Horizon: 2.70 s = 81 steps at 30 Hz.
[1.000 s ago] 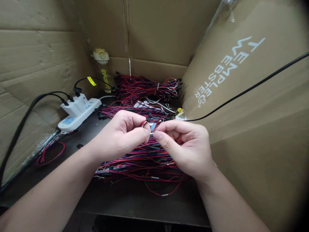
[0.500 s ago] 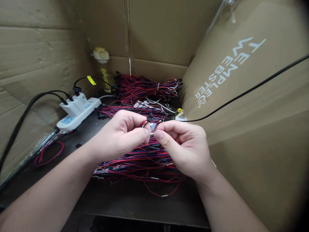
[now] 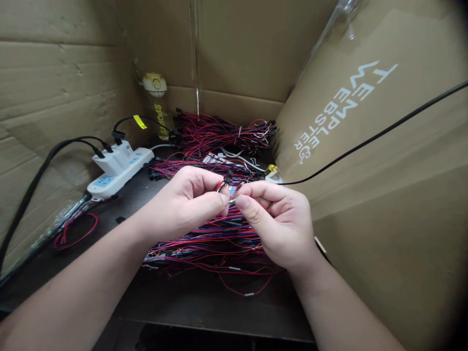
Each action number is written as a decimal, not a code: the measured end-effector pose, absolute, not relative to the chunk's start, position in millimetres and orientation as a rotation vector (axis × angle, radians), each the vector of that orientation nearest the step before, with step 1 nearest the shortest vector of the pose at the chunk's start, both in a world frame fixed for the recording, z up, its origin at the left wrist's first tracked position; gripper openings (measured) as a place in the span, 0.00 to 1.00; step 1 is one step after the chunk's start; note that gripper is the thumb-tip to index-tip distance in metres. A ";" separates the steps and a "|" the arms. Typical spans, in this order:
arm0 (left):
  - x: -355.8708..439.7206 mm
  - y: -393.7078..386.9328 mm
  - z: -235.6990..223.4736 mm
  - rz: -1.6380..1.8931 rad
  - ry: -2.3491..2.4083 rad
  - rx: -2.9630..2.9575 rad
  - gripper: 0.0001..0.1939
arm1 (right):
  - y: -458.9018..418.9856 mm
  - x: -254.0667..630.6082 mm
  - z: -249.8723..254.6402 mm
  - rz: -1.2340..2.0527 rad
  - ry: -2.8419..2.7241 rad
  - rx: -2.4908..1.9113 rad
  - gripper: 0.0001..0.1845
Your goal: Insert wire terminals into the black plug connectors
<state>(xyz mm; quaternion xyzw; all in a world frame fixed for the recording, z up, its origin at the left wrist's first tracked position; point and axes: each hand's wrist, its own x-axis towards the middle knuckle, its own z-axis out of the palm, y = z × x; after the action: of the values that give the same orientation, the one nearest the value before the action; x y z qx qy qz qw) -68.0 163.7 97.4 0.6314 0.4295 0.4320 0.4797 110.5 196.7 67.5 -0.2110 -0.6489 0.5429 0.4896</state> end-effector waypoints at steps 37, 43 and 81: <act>-76.8 167.8 97.3 1.012 0.954 1.540 0.08 | 198.3 112.0 69.7 1.460 -1.563 -0.436 0.09; -85.2 174.0 89.5 1.033 0.870 1.551 0.09 | 196.6 110.6 68.6 1.424 -1.608 -0.490 0.04; -78.7 176.0 91.0 1.095 1.137 1.595 0.11 | 195.7 117.0 55.6 0.214 -2.092 -0.425 0.04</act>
<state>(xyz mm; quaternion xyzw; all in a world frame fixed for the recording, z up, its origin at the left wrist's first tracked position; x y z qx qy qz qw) -78.7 176.0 91.0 0.6405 0.4566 0.4396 0.4336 117.0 195.7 55.6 -0.1741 -0.8566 0.0875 0.4778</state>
